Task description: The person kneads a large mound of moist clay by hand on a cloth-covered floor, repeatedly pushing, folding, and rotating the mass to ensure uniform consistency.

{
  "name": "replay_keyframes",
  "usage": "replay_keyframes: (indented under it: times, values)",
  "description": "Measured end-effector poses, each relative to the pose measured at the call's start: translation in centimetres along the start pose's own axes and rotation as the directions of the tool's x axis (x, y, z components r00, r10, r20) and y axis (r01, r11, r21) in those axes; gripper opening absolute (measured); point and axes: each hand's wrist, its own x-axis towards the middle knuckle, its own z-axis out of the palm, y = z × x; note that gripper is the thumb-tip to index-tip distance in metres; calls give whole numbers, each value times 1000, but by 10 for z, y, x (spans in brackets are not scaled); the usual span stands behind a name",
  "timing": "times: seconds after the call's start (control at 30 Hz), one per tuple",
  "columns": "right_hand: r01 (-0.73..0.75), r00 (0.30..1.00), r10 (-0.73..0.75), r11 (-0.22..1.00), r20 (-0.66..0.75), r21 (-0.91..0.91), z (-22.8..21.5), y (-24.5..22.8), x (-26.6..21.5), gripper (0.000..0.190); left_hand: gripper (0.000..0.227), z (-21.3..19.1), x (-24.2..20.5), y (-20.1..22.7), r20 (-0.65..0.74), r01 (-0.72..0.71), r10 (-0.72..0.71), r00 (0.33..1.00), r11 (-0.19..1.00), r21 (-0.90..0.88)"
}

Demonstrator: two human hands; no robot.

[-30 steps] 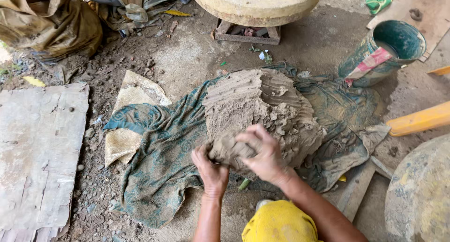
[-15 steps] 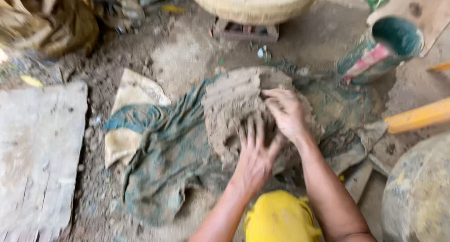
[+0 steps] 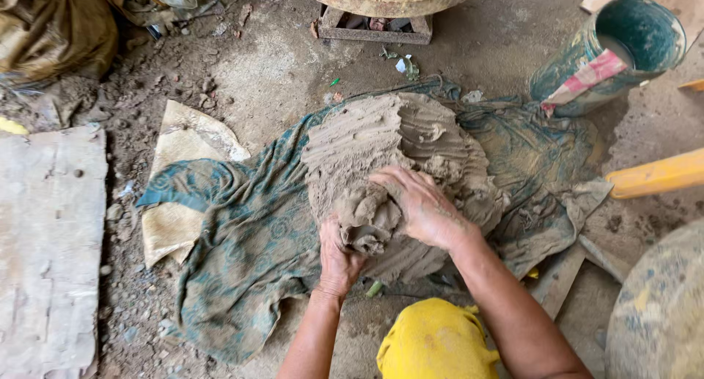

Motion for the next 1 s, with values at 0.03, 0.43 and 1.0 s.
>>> replay_keyframes:
  times: [0.03, 0.43, 1.0]
  values:
    - [-15, 1000, 16, 999, -26, 41, 5, 16, 5, 101, 72, 4, 8, -2, 25, 20, -18, 1000, 998, -66]
    - [-505, 863, 501, 862, 63, 53, 49, 88, 54, 108, 63, 8, 98, -8, 202, 243, -222, 954, 966, -87]
    - [-103, 932, 109, 994, -347, 36, 77, 102, 18, 83, 66, -4, 95, 8, 313, -132, 116, 943, 991, 30]
